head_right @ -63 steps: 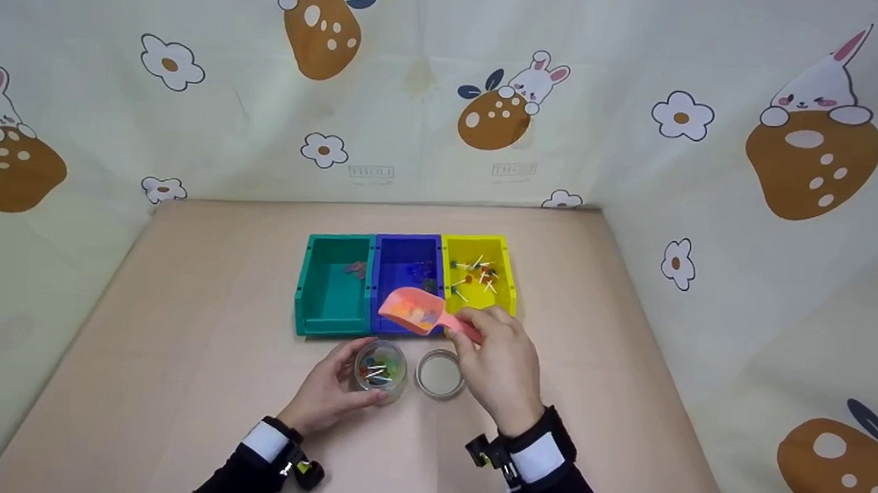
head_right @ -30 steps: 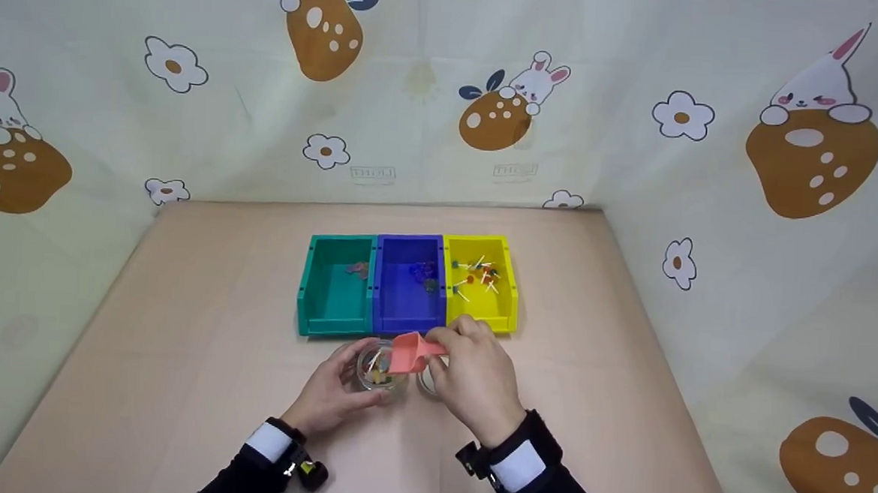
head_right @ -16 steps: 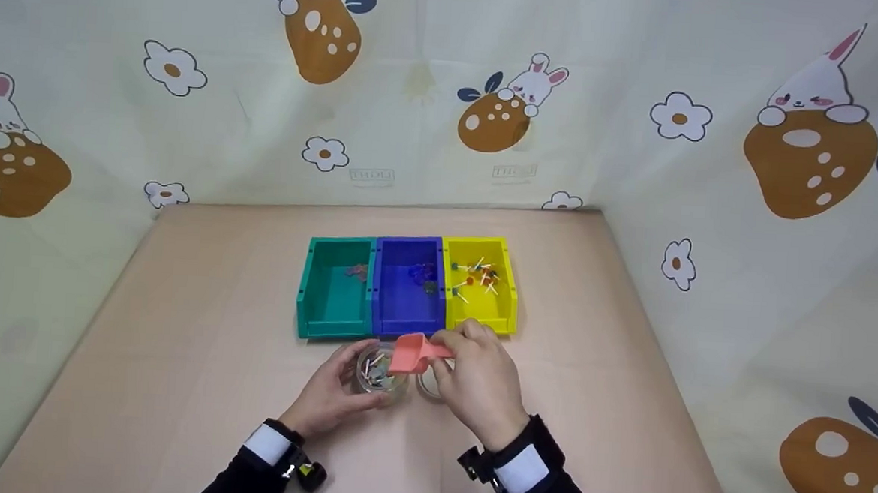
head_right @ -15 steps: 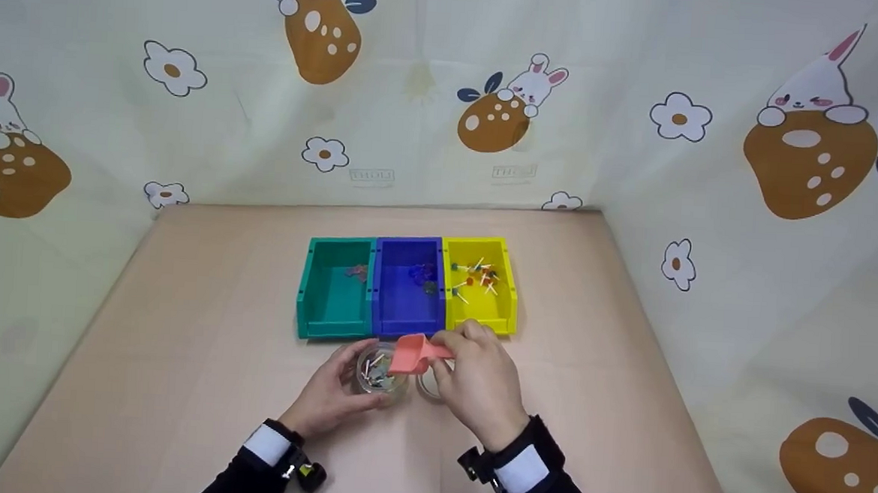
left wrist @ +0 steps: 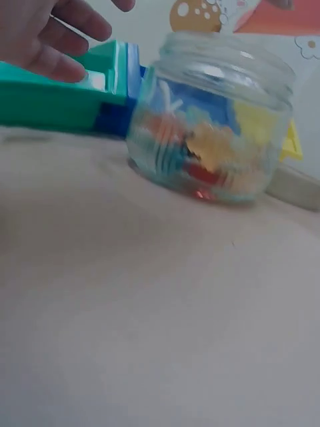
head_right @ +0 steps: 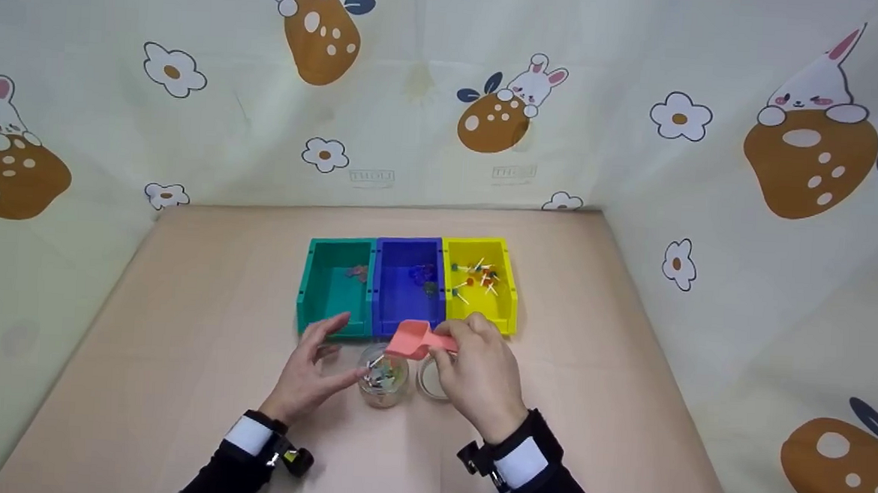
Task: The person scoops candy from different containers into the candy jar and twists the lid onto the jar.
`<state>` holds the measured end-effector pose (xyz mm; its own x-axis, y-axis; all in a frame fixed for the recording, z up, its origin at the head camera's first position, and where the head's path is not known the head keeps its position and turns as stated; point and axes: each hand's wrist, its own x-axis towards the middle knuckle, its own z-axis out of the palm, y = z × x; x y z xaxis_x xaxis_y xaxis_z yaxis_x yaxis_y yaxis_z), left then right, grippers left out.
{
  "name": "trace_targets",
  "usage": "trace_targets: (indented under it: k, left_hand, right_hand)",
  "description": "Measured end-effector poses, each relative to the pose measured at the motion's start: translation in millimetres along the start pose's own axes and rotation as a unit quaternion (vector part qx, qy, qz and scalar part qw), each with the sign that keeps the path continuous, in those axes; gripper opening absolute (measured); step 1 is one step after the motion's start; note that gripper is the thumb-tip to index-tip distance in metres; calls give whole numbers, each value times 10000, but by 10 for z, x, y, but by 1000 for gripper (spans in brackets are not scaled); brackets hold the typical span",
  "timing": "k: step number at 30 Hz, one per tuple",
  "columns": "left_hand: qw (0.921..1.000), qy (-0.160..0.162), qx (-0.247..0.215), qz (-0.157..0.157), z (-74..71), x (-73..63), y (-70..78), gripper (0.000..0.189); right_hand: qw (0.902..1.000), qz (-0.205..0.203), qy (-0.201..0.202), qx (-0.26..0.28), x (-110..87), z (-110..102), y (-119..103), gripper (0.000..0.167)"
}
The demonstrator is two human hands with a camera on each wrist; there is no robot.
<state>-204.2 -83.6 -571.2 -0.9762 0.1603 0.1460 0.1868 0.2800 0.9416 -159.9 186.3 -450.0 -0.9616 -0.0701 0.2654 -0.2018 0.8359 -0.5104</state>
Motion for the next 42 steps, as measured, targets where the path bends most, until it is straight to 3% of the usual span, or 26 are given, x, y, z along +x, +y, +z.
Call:
trace_targets:
  k: [3, 6, 9, 11, 14, 17, 23, 31, 36, 42]
  left_hand:
    - [9982, 595, -26, 35, -72, 63, 52, 73]
    - [9896, 1438, 59, 47, -136, 149, 78, 54]
    - [9771, 2091, 245, -309, -213, 257, 91, 49]
    - [9702, 2274, 435, -711, -268, 334, 80, 52]
    - [9643, 2250, 646, -1238, -333, 453, 46, 59]
    - [9633, 2169, 815, -1356, -368, 556, -8, 60]
    - [9662, 2005, 903, -1346, -398, 674, -90, 51]
    - [9689, 1880, 1073, -1197, -446, 686, -135, 43]
    - [9700, 1842, 1185, -1051, -477, 685, -164, 42]
    - [9710, 1798, 1144, -1088, -487, 687, -166, 41]
  right_hand:
    - [9999, 43, 106, 98, 21, -8, 6, 22]
    - [9994, 150, 198, 221, 46, -23, 9, 22]
    - [9986, 369, 267, 273, 83, -47, 12, 25]
    - [9977, 529, 323, 266, 120, -64, 18, 26]
    - [9962, 686, 459, 274, 190, -83, 45, 29]
    - [9955, 652, 644, 260, 268, -88, 80, 31]
    - [9958, 582, 681, 203, 414, -64, 106, 27]
    - [9974, 465, 541, 53, 577, 61, 87, 23]
    - [9984, 378, 317, -264, 671, 230, 67, 22]
    - [9980, 104, 112, -621, 794, 511, 94, 14]
